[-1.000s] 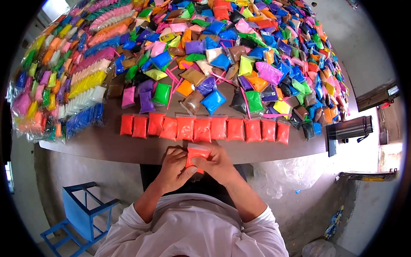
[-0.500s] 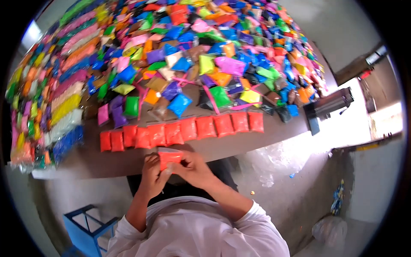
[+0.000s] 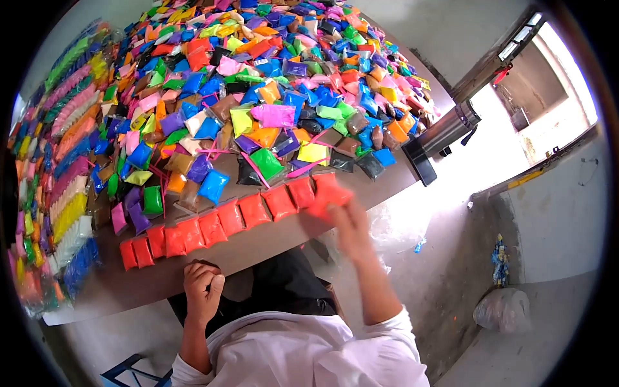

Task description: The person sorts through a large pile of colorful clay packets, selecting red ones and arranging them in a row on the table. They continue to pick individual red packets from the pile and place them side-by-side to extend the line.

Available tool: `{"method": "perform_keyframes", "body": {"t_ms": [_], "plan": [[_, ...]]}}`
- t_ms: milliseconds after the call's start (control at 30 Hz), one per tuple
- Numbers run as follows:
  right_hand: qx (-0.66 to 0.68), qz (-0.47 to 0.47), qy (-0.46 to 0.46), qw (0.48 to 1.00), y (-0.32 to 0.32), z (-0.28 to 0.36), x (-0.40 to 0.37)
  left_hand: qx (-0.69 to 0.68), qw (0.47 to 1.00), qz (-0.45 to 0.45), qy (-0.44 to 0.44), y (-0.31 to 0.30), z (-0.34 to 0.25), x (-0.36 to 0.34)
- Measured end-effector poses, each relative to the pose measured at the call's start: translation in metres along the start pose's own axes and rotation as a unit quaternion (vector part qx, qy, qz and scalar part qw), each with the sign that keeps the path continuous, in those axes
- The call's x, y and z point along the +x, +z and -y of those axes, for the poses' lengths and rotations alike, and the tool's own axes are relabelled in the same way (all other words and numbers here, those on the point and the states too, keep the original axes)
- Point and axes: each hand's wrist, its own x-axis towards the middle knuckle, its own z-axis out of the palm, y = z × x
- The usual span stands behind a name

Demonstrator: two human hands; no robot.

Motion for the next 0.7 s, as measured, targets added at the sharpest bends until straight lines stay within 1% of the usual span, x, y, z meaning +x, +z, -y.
{"method": "perform_keyframes", "body": {"t_ms": [67,100,167,200,267,300,367,400,467,500,567,700], "plan": [[-0.046,-0.005,-0.061,0.997,-0.040,-0.008,0.026,0.011,1.000,-0.009,0.004,0.004,-0.002,0.001],[-0.046,-0.007,-0.061,0.997,-0.052,-0.009,0.038,0.023,1.000,-0.017,0.006,0.006,-0.003,0.001],[-0.155,0.030,0.021,0.987,-0.069,-0.012,0.058,0.035,0.999,-0.022,0.008,0.009,-0.005,0.002],[-0.154,0.030,0.021,0.987,-0.073,-0.017,0.065,0.049,0.998,-0.029,0.009,0.010,-0.005,0.003],[-0.122,0.083,0.011,0.989,-0.073,-0.026,0.078,0.057,0.998,-0.037,0.010,0.012,-0.005,0.003],[-0.119,0.085,0.013,0.989,-0.071,-0.026,0.080,0.063,0.997,-0.043,0.010,0.012,-0.005,0.002],[-0.191,0.085,0.031,0.977,-0.068,-0.023,0.084,0.064,0.997,-0.048,0.008,0.015,-0.001,-0.001],[-0.190,0.087,0.031,0.977,-0.067,-0.025,0.085,0.062,0.997,-0.054,0.007,0.016,0.000,-0.001],[-0.289,0.012,-0.021,0.957,-0.064,-0.027,0.085,0.069,0.996,-0.058,0.004,0.017,-0.001,-0.002],[-0.289,0.015,-0.020,0.957,-0.061,-0.025,0.084,0.075,0.995,-0.062,0.003,0.018,-0.001,-0.001],[-0.340,-0.066,-0.013,0.938,-0.054,-0.016,0.077,0.079,0.995,-0.063,0.005,0.018,-0.001,0.000],[-0.326,-0.078,-0.036,0.941,-0.033,-0.004,0.065,0.077,0.994,-0.072,0.010,0.019,-0.002,0.001]]}}
